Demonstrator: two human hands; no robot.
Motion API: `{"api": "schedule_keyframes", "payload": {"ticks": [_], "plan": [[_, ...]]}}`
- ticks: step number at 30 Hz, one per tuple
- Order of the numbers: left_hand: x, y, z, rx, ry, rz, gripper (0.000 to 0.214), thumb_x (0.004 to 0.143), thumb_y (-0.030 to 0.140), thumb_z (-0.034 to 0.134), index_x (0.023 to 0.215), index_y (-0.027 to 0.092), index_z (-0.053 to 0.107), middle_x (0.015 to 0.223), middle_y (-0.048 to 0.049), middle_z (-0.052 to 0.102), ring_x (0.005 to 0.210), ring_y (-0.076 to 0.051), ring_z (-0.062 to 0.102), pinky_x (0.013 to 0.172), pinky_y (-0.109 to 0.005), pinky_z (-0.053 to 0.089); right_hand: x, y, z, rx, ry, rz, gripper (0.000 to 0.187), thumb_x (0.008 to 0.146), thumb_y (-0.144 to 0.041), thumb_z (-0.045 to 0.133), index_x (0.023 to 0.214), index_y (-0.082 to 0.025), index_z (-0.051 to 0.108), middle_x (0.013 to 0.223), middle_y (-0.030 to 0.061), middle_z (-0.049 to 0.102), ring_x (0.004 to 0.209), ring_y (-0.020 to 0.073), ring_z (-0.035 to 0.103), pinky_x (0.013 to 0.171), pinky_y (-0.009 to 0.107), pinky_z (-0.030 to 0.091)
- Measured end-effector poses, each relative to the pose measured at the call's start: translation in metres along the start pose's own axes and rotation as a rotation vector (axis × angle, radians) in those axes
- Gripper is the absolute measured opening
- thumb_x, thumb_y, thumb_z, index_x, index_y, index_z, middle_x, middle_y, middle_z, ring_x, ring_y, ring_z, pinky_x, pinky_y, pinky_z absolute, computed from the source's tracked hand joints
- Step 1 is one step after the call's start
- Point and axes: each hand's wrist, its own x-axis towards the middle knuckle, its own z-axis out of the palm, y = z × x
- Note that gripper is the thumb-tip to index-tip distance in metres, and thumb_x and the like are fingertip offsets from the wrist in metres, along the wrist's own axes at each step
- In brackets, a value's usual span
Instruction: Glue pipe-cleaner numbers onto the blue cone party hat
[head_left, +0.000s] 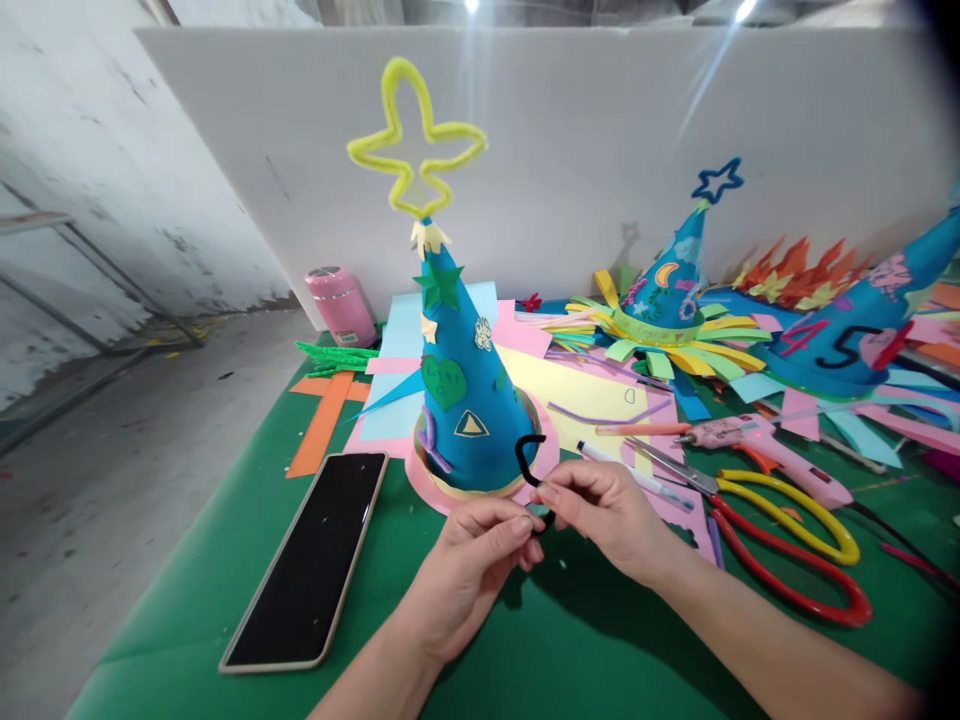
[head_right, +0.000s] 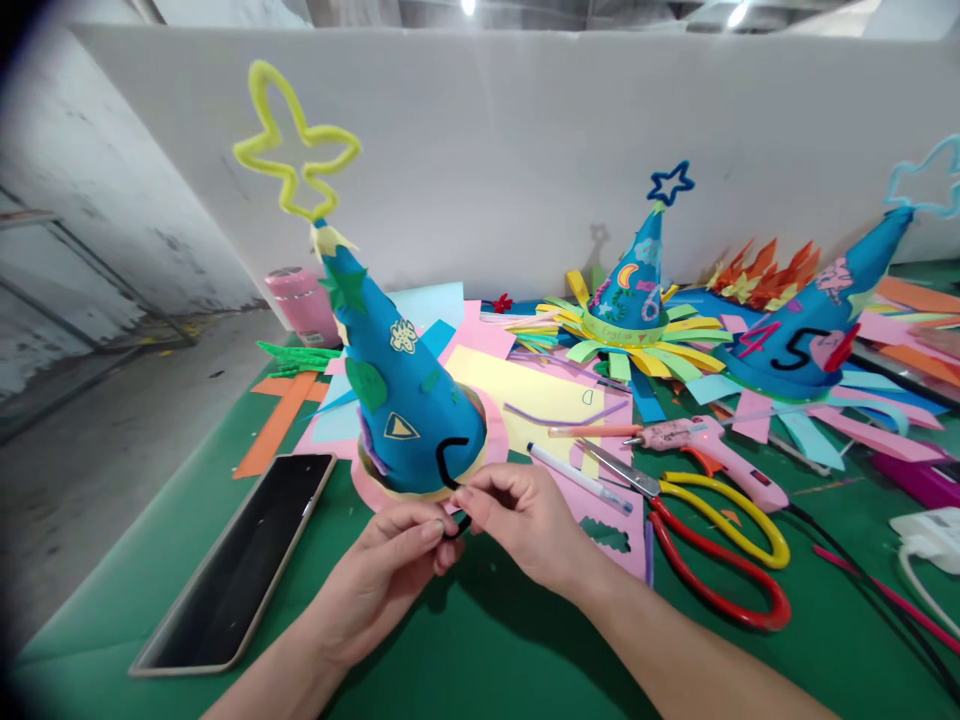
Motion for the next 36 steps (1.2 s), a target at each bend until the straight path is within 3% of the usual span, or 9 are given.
{"api": "schedule_keyframes", "payload": {"ticks": [11, 19, 27, 31, 36], "plan": [[0.000, 0.002, -0.001, -0.029, -0.014, -0.010, 0.009, 0.070, 0.015, 0.061, 0.064, 0.012, 0.066, 0.057, -0.0029, 0.061, 0.056, -0.010, 0.053, 0.055, -0.019, 0.038, -0.001, -0.003, 0.003, -0.017, -0.031, -0.016, 0.019, 0.079, -0.025, 0.052, 0.064, -0.015, 0.058, 0.056, -0.0021, 0.057, 0.053, 0.0087, 0.054, 0.051, 0.019, 0.042], [0.000, 0.000, 0.000, -0.074, -0.022, -0.003, 0.015, 0.074, 0.024, 0.059, 0.072, 0.010, 0.065, 0.063, -0.0060, 0.062, 0.059, -0.011, 0.053, 0.054, -0.021, 0.038, -0.001, -0.003, 0.007, 0.145, -0.063, 0.005, 0.019, 0.082, -0.027, 0.049, 0.071, -0.015, 0.058, 0.056, -0.0024, 0.058, 0.053, 0.0098, 0.058, 0.053, 0.021, 0.045], [-0.001, 0.002, 0.000, -0.061, -0.038, -0.033, 0.015, 0.070, 0.024, 0.063, 0.063, 0.011, 0.061, 0.057, -0.0048, 0.060, 0.056, -0.011, 0.052, 0.053, -0.020, 0.036, -0.007, -0.003, 0.011, 0.188, -0.111, 0.002, 0.022, 0.083, -0.031, 0.047, 0.072, -0.015, 0.056, 0.057, -0.0010, 0.057, 0.054, 0.0120, 0.059, 0.057, 0.026, 0.048], [-0.001, 0.004, 0.002, -0.011, 0.021, -0.012, 0.017, 0.071, 0.028, 0.061, 0.068, 0.012, 0.062, 0.057, -0.0048, 0.061, 0.050, -0.009, 0.049, 0.047, -0.019, 0.032, -0.007, -0.003, 0.008, 0.068, -0.058, -0.025, 0.022, 0.083, -0.031, 0.047, 0.073, -0.015, 0.058, 0.060, -0.0005, 0.056, 0.058, 0.0115, 0.056, 0.057, 0.023, 0.046], [-0.001, 0.005, 0.005, 0.131, 0.178, 0.103, 0.018, 0.068, 0.029, 0.065, 0.074, 0.013, 0.062, 0.052, -0.0002, 0.055, 0.050, -0.008, 0.046, 0.046, -0.018, 0.031, -0.005, 0.000, 0.006, -0.114, 0.017, -0.031, 0.023, 0.081, -0.033, 0.048, 0.074, -0.015, 0.061, 0.061, -0.0003, 0.052, 0.057, 0.0109, 0.047, 0.052, 0.021, 0.040]]}}
